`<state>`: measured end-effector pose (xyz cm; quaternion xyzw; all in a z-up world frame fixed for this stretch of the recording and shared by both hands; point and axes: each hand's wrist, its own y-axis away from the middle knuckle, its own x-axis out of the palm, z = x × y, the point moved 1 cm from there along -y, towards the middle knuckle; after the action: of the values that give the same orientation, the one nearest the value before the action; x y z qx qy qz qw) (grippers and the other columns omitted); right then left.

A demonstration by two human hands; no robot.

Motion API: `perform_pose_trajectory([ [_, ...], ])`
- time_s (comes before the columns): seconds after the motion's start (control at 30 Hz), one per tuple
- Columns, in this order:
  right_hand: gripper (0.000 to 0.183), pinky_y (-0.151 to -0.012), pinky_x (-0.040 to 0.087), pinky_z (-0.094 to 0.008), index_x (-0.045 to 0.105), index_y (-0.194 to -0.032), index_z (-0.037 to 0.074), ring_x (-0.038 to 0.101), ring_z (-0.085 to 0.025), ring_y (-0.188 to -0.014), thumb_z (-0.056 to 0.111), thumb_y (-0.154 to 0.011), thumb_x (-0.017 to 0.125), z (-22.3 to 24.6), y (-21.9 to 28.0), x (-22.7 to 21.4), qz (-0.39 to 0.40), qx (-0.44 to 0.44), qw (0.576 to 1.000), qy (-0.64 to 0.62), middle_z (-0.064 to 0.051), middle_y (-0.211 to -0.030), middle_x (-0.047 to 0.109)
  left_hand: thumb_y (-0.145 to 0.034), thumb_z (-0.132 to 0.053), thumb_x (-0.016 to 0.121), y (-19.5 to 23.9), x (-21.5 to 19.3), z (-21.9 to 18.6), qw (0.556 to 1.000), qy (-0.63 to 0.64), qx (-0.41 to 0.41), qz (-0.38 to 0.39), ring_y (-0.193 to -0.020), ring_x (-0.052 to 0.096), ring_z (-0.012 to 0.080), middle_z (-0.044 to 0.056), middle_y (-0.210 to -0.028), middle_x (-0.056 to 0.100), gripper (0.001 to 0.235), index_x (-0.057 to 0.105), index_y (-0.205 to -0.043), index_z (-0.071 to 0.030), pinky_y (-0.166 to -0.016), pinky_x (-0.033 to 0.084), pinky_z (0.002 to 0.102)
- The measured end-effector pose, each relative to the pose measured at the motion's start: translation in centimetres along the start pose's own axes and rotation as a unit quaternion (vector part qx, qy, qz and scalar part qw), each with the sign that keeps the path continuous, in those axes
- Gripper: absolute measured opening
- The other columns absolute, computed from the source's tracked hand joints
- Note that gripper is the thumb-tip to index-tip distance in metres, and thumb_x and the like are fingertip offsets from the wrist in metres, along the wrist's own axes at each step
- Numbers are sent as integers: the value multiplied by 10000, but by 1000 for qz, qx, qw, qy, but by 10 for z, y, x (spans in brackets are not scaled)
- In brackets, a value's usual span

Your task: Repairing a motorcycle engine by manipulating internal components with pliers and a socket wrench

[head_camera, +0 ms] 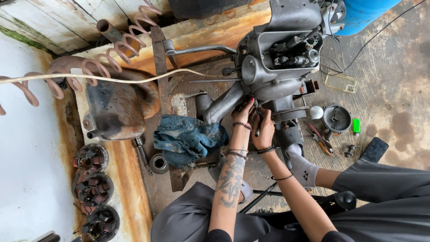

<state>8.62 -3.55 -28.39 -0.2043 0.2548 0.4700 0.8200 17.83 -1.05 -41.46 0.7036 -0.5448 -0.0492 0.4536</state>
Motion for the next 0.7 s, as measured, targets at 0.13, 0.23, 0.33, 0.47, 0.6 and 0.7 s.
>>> perform_pose_trajectory([
  [0.13, 351, -793, 538, -530, 496, -1259, 75, 691, -472, -932, -49, -934, 548, -23, 2, 13, -40, -33, 993, -103, -221, -977, 697, -756, -261, 987, 24, -15, -26, 999, -31, -1, 21, -947, 739, 323, 192, -1073, 732, 618, 671, -1198, 32, -813, 646, 413],
  [0.23, 218, -756, 540, -420, 554, -1242, 66, 670, -267, -834, 30, -1028, 548, -43, -1, 27, -32, 23, 973, -226, -170, -928, 668, -799, -473, 936, 43, -25, -39, 978, -192, 9, 85, -1033, 722, 355, 223, -1175, 707, 696, 684, -1266, -23, -847, 631, 472],
  [0.33, 185, -645, 467, -232, 601, -1217, 82, 512, -92, -732, 92, -1041, 547, -55, -4, 35, -18, 167, 895, -413, -30, -914, 565, -798, -443, 936, 41, -25, -31, 976, -198, 17, 91, -980, 726, 323, 198, -1110, 713, 649, 695, -1226, -19, -816, 633, 437],
  [0.47, 195, -660, 515, -344, 665, -1173, 32, 570, -166, -663, 86, -987, 648, -63, -7, 37, -5, 290, 742, -605, -119, -839, 588, -795, -375, 937, 30, -18, -19, 971, -208, 39, 112, -861, 733, 251, 145, -964, 725, 544, 720, -1136, -10, -747, 637, 360],
  [0.6, 288, -835, 591, -511, 675, -1139, 85, 716, -241, -839, 188, -910, 816, -63, 20, 19, -14, 389, 733, -558, -117, -956, 696, -792, -306, 938, 13, -13, -13, 966, -213, 63, 131, -743, 739, 179, 91, -817, 737, 441, 746, -1047, -1, -677, 641, 282],
  [0.7, 532, -865, 585, -607, 555, -1219, -84, 710, -349, -904, 220, -904, 857, -79, 24, 22, -33, 368, 761, -533, -259, -999, 640, -778, -252, 959, 1, -18, -4, 973, -184, 74, 121, -750, 754, 252, 72, -752, 693, 469, 716, -1036, 56, -694, 653, 337],
])
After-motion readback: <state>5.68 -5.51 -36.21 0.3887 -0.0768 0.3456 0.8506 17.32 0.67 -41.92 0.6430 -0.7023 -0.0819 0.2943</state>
